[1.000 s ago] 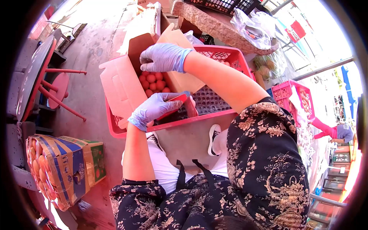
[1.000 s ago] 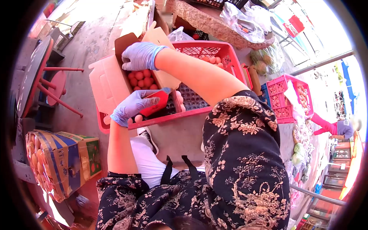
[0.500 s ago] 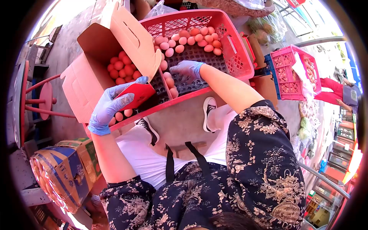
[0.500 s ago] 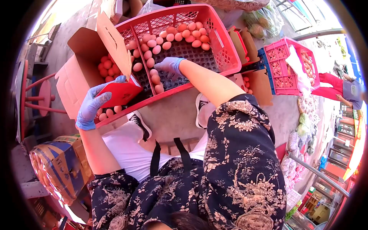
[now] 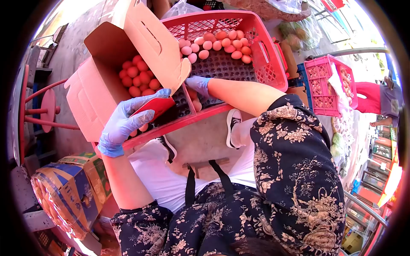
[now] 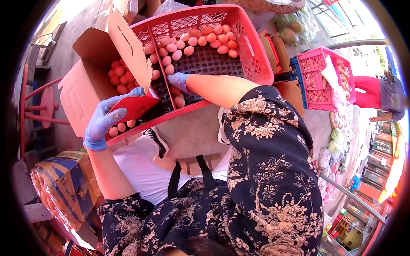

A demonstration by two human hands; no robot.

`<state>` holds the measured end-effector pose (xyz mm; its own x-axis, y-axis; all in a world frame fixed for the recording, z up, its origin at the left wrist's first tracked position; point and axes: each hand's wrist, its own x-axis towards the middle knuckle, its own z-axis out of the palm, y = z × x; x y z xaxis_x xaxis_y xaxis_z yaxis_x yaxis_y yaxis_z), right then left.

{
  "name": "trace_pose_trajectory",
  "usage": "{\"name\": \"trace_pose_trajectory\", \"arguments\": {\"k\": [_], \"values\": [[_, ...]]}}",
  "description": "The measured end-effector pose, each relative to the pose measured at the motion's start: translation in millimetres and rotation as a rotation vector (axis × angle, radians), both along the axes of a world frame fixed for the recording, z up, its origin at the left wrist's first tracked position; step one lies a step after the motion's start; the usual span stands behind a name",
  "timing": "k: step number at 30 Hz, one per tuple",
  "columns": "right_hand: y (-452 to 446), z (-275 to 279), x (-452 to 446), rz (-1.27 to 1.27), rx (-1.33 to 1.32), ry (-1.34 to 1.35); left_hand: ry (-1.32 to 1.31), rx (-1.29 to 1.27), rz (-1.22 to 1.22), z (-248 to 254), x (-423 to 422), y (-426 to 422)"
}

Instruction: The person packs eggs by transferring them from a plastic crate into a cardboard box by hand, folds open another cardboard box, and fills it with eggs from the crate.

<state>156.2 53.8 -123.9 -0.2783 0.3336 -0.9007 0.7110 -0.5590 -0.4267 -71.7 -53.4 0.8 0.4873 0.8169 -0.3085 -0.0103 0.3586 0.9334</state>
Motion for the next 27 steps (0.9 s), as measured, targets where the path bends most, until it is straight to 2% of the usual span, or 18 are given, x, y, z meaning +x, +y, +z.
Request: {"name": "trace_pose_trajectory", "arguments": {"k": [2, 4, 10, 13, 19, 27], "values": [[0, -1, 0, -0.005, -0.006, 0.004, 0.051, -0.089, -0.002, 12, 2, -1], [0, 1, 0, -0.007, -0.010, 0.008, 0.066, 0.006, -0.025, 5, 2, 4], [-6, 2, -1, -0.026, -0.036, 0.020, 0.044, 0.001, -0.013, 11, 6, 1], [-9, 3, -1, -0.033, -0.055, 0.023, 0.011, 0.075, -0.014, 9, 5, 1], [-10, 2, 2, -0.080, -0.117, 0.045, 0.021, -0.012, -0.043, 21, 4, 0], [-12, -2, 11, -0.188, -0.205, -0.002, 0.029, 0.053, -0.056, 17, 3, -3]]}}
